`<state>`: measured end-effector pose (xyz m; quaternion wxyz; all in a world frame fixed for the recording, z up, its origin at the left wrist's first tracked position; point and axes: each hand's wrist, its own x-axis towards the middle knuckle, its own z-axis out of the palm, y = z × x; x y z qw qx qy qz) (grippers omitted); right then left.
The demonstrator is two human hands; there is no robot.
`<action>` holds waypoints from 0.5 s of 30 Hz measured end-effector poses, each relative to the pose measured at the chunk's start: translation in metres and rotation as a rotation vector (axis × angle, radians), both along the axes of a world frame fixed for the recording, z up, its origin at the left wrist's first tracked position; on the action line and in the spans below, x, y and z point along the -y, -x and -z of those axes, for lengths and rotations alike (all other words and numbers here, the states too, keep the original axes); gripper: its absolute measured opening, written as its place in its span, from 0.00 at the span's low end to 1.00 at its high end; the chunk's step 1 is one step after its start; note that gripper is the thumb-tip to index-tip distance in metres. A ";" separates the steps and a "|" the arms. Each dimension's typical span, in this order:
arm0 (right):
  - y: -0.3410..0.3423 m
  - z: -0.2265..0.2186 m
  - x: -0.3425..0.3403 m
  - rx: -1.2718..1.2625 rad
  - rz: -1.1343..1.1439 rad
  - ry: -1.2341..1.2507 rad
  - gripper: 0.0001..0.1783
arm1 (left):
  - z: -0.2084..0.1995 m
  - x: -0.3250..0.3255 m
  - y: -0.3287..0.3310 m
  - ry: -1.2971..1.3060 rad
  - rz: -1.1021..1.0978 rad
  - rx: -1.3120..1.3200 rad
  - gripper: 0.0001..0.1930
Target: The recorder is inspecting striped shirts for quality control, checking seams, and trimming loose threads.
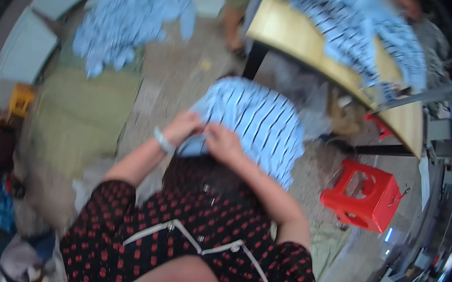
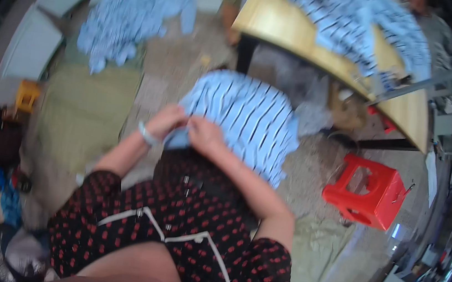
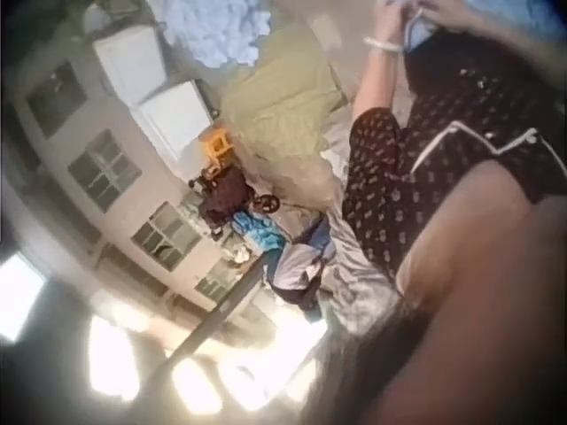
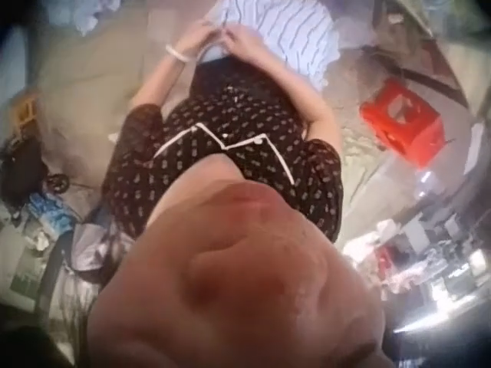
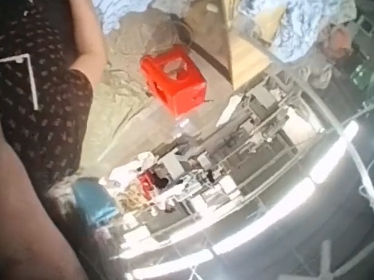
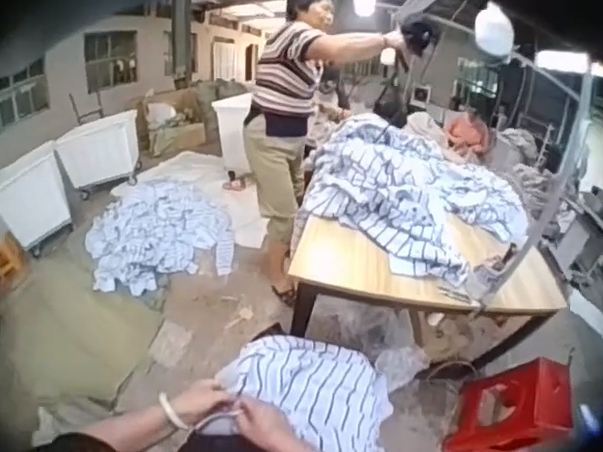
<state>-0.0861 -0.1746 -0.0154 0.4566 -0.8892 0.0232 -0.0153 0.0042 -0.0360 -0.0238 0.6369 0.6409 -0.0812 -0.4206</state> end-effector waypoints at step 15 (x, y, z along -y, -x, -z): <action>-0.009 -0.004 0.003 0.048 0.151 -0.082 0.08 | -0.008 0.011 0.003 -0.018 -0.188 -0.200 0.07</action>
